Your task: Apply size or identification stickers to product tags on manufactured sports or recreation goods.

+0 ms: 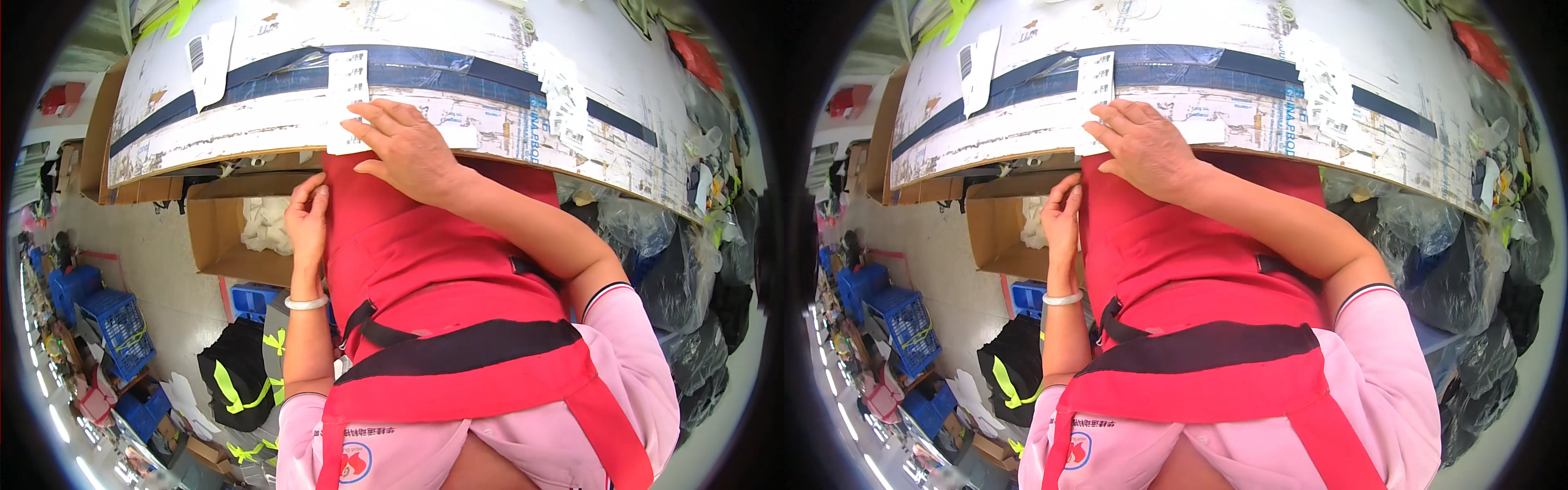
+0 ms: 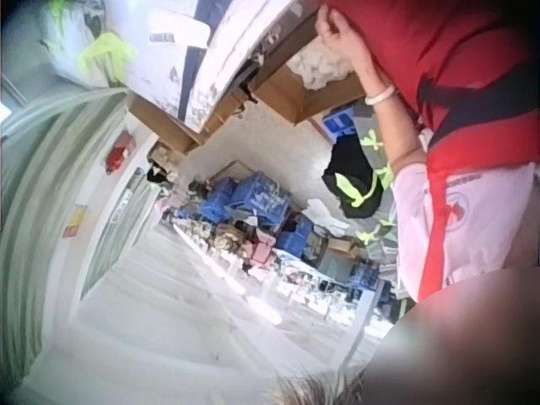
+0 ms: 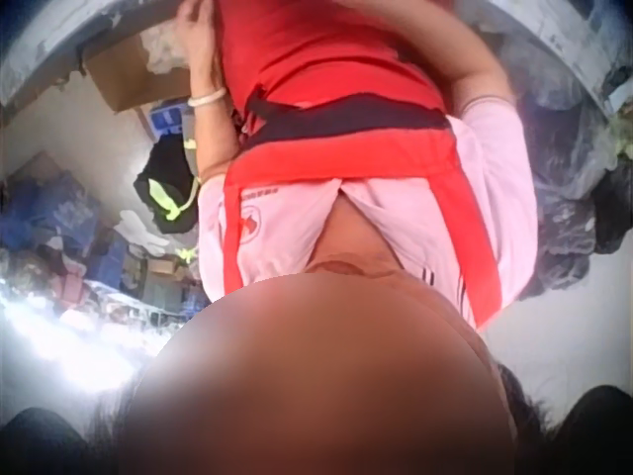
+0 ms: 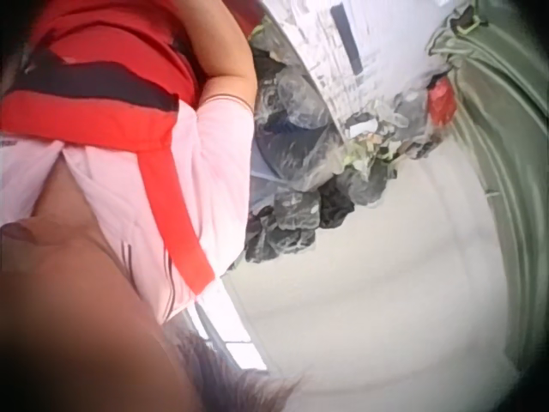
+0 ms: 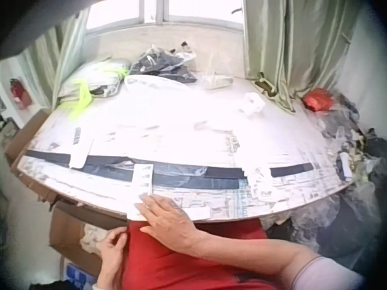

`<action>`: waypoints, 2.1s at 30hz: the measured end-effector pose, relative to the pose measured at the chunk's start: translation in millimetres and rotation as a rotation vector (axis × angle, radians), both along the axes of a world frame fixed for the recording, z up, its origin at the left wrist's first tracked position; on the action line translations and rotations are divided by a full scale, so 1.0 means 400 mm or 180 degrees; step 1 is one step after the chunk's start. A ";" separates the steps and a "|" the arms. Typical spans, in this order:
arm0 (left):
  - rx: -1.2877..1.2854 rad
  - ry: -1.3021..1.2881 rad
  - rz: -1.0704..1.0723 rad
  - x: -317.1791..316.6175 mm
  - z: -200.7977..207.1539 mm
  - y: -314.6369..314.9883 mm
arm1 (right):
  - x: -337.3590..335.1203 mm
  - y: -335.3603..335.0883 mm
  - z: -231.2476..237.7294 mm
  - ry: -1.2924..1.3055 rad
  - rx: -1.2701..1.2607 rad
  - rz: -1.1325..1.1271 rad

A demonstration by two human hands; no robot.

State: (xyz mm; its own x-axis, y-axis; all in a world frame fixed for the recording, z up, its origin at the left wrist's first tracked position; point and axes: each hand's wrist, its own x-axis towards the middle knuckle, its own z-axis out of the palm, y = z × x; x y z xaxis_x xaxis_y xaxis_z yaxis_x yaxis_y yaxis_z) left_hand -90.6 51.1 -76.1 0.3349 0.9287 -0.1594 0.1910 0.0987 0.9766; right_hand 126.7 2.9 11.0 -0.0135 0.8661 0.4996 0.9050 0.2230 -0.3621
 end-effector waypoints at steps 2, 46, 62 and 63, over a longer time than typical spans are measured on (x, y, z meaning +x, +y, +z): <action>0.0185 0.0043 -0.0120 0.016 0.019 -0.014 | -0.009 0.022 -0.038 -0.0062 -0.0012 -0.0013; -0.1419 -0.1461 -0.1032 0.198 0.232 -0.088 | 0.095 -0.173 0.061 0.4558 -0.2615 0.0546; -0.1601 -0.0817 -0.1304 0.224 0.188 -0.087 | 0.096 -0.227 0.030 0.4619 -0.2007 -0.0364; -0.1543 -0.1049 -0.1313 0.225 0.179 -0.087 | 0.105 -0.225 0.023 0.4642 -0.1998 -0.0409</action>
State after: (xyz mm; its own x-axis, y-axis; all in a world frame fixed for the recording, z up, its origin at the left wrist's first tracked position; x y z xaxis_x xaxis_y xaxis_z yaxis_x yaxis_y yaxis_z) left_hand -0.7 16.1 -4.5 0.7452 0.5663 -0.3520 0.0089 0.5194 0.8545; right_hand 168.6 -87.1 20.3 0.2221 0.8882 -0.4023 -0.2837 -0.3359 -0.8982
